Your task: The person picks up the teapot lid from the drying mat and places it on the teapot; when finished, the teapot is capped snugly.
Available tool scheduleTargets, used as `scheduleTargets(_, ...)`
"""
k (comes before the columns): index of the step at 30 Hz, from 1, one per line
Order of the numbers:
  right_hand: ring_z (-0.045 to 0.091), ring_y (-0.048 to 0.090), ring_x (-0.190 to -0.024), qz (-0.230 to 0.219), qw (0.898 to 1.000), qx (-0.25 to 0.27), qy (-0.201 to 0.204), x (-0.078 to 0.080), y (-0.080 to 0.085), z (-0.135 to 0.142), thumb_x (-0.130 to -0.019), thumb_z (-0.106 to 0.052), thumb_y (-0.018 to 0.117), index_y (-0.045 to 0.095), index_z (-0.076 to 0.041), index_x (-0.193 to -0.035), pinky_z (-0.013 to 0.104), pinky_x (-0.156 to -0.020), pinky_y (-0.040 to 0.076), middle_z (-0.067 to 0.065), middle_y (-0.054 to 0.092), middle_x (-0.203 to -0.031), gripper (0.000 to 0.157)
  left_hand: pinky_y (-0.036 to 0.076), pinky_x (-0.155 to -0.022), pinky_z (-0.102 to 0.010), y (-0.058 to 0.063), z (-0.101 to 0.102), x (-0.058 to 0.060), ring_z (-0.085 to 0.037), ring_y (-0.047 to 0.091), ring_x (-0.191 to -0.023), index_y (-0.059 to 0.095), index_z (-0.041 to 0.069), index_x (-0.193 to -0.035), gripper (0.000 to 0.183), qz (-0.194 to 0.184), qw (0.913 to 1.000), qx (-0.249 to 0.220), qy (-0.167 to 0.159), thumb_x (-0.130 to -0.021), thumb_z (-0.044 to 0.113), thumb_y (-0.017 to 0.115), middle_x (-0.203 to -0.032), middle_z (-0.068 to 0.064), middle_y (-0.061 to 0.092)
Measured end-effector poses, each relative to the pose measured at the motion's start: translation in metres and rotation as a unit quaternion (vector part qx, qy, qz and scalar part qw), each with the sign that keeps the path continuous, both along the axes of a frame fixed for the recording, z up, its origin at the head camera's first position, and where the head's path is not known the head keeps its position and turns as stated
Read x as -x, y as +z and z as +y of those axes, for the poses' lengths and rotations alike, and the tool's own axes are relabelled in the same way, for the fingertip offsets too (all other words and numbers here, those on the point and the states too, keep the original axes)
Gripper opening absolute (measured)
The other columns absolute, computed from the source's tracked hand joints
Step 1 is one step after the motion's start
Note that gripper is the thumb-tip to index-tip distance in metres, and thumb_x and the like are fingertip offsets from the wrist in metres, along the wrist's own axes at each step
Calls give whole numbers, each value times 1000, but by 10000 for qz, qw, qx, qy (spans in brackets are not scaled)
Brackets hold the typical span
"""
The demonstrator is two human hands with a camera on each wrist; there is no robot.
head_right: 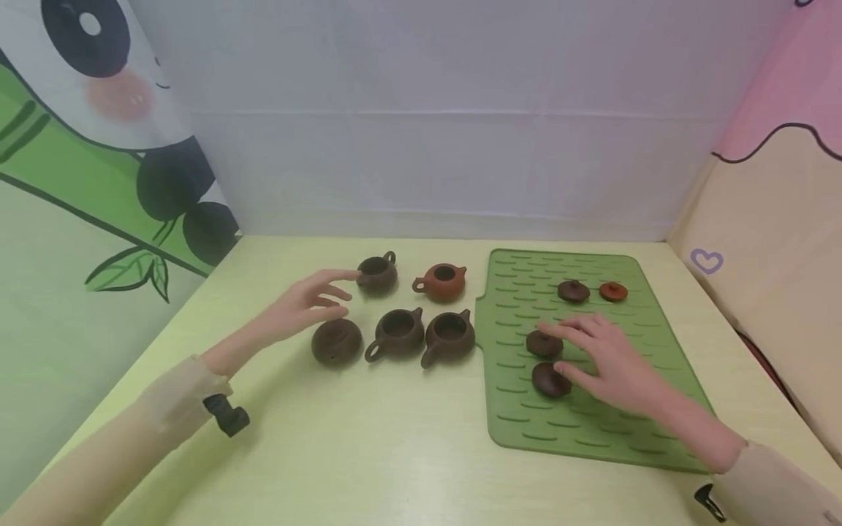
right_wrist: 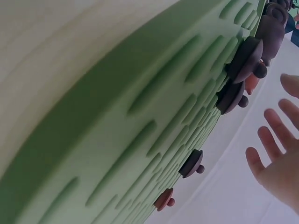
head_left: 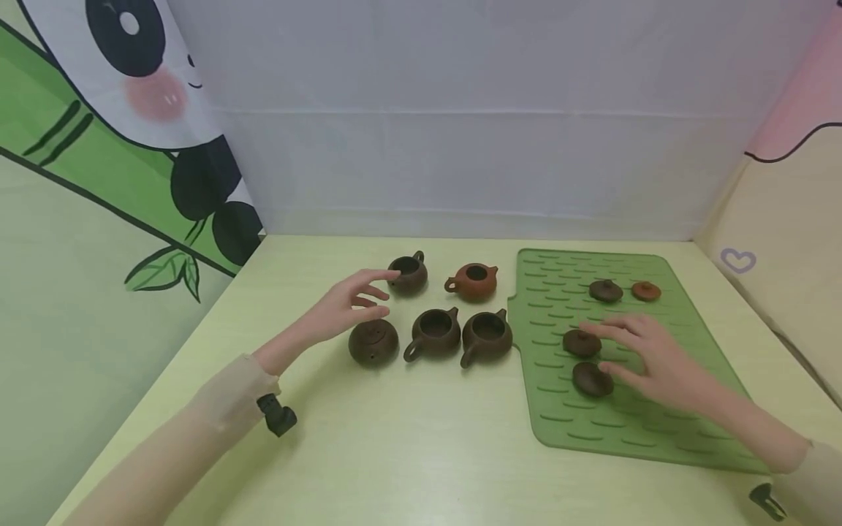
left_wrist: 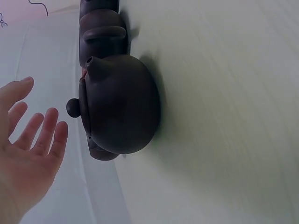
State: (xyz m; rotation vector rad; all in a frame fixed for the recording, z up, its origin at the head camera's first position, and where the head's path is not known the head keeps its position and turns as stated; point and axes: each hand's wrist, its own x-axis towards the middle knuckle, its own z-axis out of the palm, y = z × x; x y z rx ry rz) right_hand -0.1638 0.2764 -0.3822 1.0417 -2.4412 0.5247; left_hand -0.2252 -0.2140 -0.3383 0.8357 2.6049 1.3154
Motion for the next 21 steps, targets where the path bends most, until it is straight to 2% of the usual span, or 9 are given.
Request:
scheduleTargets(4, 16, 53, -106, -63, 9994, -331, 107, 0, -3, 7, -72, -16, 84, 65, -22, -129, 38, -90, 37, -5, 67, -113, 61, 53, -99, -48, -1, 10, 9, -38, 60, -121, 45, 18, -148, 61, 53, 9991, 274, -315, -92, 13, 70, -148, -9, 45)
scheduleTargets(10, 14, 56, -103, -131, 9980, -567, 235, 4, -5, 12, -72, -19, 83, 70, -27, -118, 38, -87, 36, -10, 70, -107, 48, 54, -99, -48, -6, 26, 20, -39, 61, -122, 43, 14, -149, 63, 112, 9951, 704, -679, -92, 11, 69, -150, -11, 42)
scheduleTargets(15, 11, 57, -99, -23, 9976, -602, 349, 9, -9, 13, -69, -18, 85, 73, -31, -106, 38, -84, 37, -17, 70, -100, 41, 52, -100, -49, -10, 35, 27, -33, 62, -122, 42, 15, -150, 67, 106, 9903, 1113, -825, -90, 13, 71, -152, -10, 42)
scheduleTargets(21, 9, 58, -97, -94, 9970, -673, 376, 11, -11, 13, -68, -19, 86, 72, -37, -99, 39, -83, 39, -21, 69, -98, 38, 51, -102, -49, -12, 34, 37, -27, 63, -122, 44, 12, -148, 64, 20, 9828, 1528, -1033, -90, 15, 71, -153, -7, 45)
